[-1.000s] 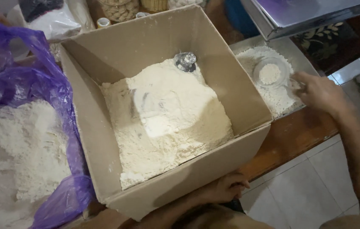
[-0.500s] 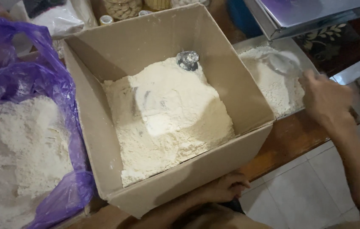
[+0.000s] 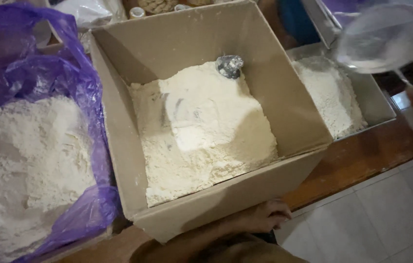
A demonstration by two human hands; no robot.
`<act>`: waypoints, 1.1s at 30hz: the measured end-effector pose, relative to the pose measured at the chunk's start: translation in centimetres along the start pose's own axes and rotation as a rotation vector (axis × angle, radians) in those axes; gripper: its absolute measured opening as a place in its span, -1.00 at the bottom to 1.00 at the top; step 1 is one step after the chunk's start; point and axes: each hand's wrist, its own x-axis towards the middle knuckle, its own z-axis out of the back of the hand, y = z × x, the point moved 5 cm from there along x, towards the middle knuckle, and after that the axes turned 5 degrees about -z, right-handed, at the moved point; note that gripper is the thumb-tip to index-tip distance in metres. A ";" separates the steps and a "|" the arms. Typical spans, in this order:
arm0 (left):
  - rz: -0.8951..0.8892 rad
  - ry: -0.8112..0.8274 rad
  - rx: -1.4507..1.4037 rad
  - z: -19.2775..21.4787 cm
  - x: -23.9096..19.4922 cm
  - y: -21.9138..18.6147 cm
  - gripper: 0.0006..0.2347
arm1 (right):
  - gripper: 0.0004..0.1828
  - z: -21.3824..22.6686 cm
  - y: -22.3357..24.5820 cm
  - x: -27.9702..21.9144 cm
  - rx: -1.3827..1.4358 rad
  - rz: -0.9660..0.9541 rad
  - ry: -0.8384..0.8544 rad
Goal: Sifting flour from a cardboard box into a container using a handheld sifter
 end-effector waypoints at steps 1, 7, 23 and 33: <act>0.038 0.010 -0.038 -0.3 0.2 1.4 -0.88 | -0.63 -0.5 1.9 0.9 0.119 -0.141 0.052; -0.064 0.014 -0.019 -0.1 0.1 1.4 -0.91 | -0.08 -7.0 23.6 7.1 -1.418 0.513 0.554; -0.135 0.052 -0.179 -1.2 1.2 6.2 -0.85 | -0.64 -27.3 32.1 7.8 -0.502 0.708 0.841; -0.056 0.073 -0.151 -1.1 1.3 5.4 -0.89 | -0.59 -29.7 33.6 6.6 -0.700 1.137 0.565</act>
